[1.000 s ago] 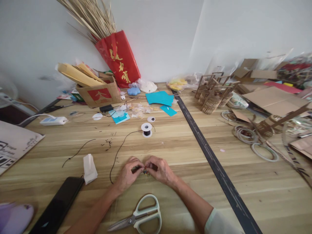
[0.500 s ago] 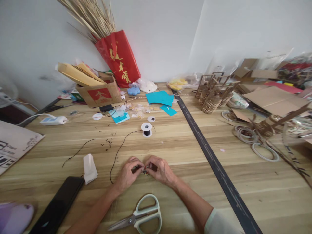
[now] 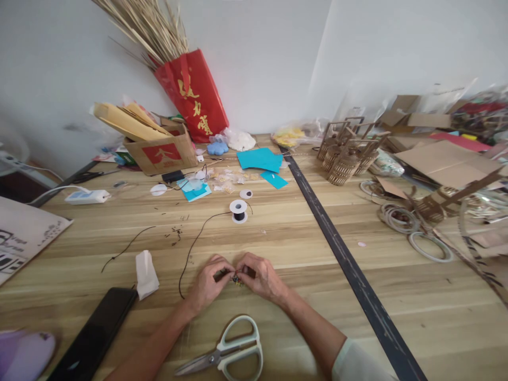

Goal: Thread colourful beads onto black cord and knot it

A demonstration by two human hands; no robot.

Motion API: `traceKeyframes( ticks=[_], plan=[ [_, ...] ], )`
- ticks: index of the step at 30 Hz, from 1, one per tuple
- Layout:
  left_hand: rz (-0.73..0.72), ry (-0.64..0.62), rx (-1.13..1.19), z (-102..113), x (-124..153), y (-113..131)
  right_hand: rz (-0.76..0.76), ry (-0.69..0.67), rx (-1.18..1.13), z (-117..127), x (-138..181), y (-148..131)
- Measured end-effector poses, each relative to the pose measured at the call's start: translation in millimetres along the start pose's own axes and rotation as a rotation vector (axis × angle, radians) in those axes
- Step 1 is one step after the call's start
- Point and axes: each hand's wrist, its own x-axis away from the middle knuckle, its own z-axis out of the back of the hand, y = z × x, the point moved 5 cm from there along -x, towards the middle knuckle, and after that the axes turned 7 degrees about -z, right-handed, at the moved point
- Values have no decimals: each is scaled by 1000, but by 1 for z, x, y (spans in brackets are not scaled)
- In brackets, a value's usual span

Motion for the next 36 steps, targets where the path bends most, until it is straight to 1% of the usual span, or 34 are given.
traceKeyframes(
  ticks=[7,18,29,36],
  plan=[
    [32,18,45,1,0,-2,14,7,-2,-2,0,7],
    [65,41,96,0,2,-7,16,-2,-14,-1,0,4],
    [63,26,88,1,2,-5,17,12,-13,0,0,3],
    [59,14,95,-1,1,-7,14,-4,-10,0,0,2]
  ],
)
